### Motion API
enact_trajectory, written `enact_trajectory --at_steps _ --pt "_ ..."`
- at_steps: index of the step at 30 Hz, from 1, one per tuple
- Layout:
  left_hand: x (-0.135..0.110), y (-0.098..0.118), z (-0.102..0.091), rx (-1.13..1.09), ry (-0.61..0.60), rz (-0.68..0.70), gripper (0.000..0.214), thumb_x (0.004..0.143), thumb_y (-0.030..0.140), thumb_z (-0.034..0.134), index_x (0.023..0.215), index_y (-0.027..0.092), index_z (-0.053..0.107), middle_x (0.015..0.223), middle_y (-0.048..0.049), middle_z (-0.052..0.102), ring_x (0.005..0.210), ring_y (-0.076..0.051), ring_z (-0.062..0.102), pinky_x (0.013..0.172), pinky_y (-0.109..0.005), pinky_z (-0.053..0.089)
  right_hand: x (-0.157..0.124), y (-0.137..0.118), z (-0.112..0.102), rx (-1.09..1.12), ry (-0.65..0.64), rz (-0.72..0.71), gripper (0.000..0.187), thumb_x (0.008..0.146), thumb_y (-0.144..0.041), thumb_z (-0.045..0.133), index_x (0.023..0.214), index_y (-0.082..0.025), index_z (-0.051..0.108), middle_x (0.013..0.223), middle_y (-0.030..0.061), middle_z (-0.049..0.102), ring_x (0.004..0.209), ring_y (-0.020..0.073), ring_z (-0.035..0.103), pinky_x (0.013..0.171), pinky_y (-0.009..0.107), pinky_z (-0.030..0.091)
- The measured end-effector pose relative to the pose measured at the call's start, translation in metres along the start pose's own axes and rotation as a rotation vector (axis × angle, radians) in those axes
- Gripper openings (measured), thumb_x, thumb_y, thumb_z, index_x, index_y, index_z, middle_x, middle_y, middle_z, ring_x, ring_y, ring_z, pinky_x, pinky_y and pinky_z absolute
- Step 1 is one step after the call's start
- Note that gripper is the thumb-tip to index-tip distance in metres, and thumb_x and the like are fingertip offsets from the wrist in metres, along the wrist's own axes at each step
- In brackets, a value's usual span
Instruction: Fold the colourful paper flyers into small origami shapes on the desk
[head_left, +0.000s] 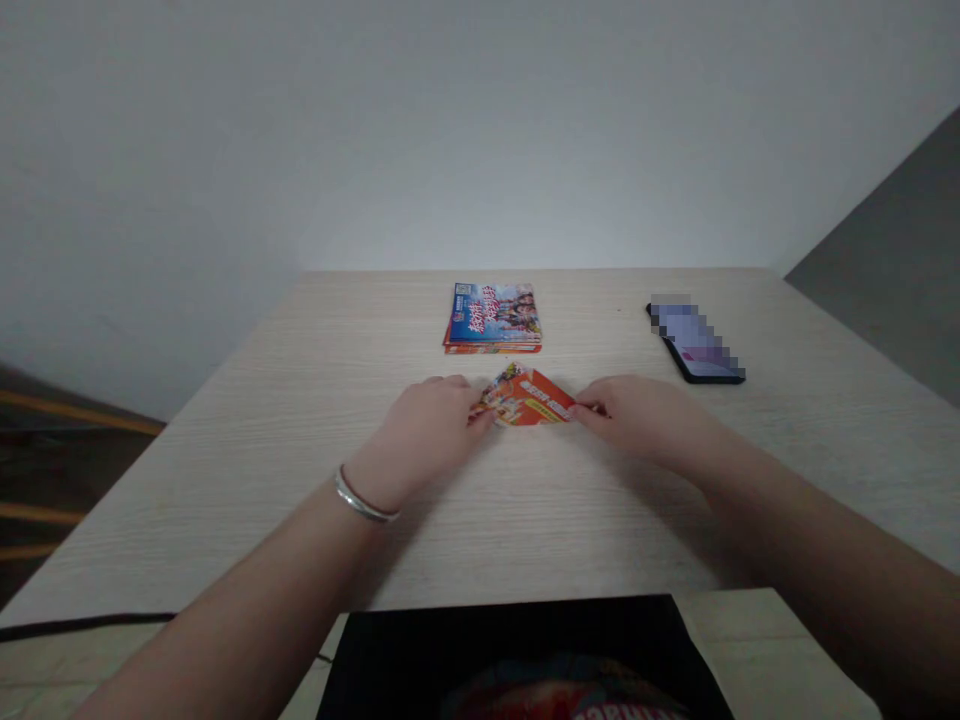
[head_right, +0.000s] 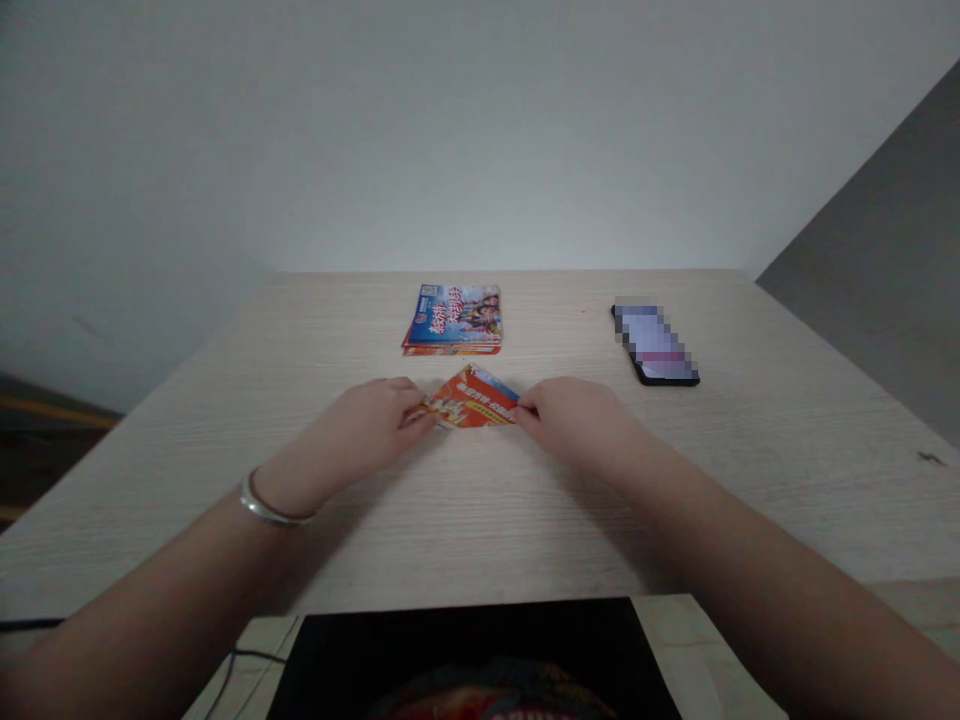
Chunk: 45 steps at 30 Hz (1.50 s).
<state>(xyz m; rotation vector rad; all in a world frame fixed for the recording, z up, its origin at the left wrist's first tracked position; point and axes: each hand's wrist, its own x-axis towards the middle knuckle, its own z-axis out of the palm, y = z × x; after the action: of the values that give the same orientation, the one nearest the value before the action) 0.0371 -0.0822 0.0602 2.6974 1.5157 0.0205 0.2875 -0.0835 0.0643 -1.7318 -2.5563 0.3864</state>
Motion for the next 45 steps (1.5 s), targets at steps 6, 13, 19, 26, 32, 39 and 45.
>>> enact_trajectory --at_steps 6,13,19,26,32,39,45 --pt "0.008 -0.014 0.024 -0.175 0.143 -0.129 0.036 0.094 0.046 0.049 0.106 0.015 0.063 0.095 -0.0103 0.068 0.082 -0.022 0.062 0.074 -0.034 0.046 0.021 0.007 0.027 0.202 0.118 0.112 0.024 0.092 -0.039 0.051 0.092 -0.023 0.069 0.077 0.0033 0.071 0.066 0.0169 0.061 0.053 0.027 0.035" --pt "0.006 -0.03 0.036 -0.101 0.14 -0.079 0.04 0.089 0.048 0.059 0.115 0.018 0.062 0.106 -0.0106 0.065 0.092 -0.024 0.06 0.088 -0.038 0.045 0.028 0.012 0.036 0.183 0.136 0.099 0.027 0.088 -0.041 0.059 0.105 -0.022 0.067 0.074 0.002 0.068 0.061 0.0156 0.056 0.053 0.027 0.031" --pt "0.011 -0.044 0.04 -0.163 0.107 0.017 0.048 0.087 0.051 0.062 0.123 0.02 0.059 0.109 -0.01 0.065 0.1 -0.027 0.059 0.09 -0.041 0.045 0.036 0.022 0.043 0.352 0.145 -0.027 0.032 0.083 -0.027 0.064 0.114 -0.023 0.069 0.076 0.0006 0.067 0.064 0.0151 0.055 0.059 0.027 0.039" --pt "0.014 -0.048 0.04 -0.557 0.205 0.021 0.021 0.082 0.03 0.066 0.099 0.019 0.059 0.109 -0.0065 0.055 0.098 -0.02 0.057 0.087 -0.037 0.05 0.041 0.037 0.041 0.333 0.36 -0.323 0.008 0.079 -0.012 0.062 0.079 -0.019 0.066 0.081 0.0045 0.067 0.081 0.0198 0.06 0.075 0.033 0.046" --pt "0.022 -0.055 0.052 -0.473 0.226 0.162 0.016 0.078 0.023 0.07 0.093 0.02 0.064 0.122 -0.0097 0.055 0.122 -0.027 0.052 0.102 -0.046 0.044 0.046 0.047 0.039 0.242 0.226 -0.368 0.023 0.072 0.002 0.051 0.073 -0.021 0.056 0.09 0.0042 0.069 0.09 0.0206 0.061 0.084 0.035 0.046" --pt "0.027 -0.052 0.049 -0.412 0.169 0.192 0.012 0.08 0.028 0.074 0.087 0.021 0.068 0.105 -0.0029 0.07 0.106 -0.024 0.061 0.098 -0.045 0.045 0.039 0.047 0.036 0.179 0.154 -0.404 0.03 0.079 -0.016 0.064 0.108 -0.02 0.063 0.116 0.0091 0.068 0.106 0.0235 0.062 0.094 0.04 0.048" --pt "0.027 -0.046 0.054 -0.47 0.261 0.098 0.023 0.079 0.025 0.073 0.1 0.019 0.068 0.109 -0.0056 0.067 0.1 -0.02 0.063 0.094 -0.038 0.05 0.033 0.032 0.035 0.028 0.229 -0.631 0.036 0.086 -0.023 0.063 0.122 -0.023 0.065 0.131 0.0048 0.065 0.123 0.0219 0.056 0.109 0.042 0.039"
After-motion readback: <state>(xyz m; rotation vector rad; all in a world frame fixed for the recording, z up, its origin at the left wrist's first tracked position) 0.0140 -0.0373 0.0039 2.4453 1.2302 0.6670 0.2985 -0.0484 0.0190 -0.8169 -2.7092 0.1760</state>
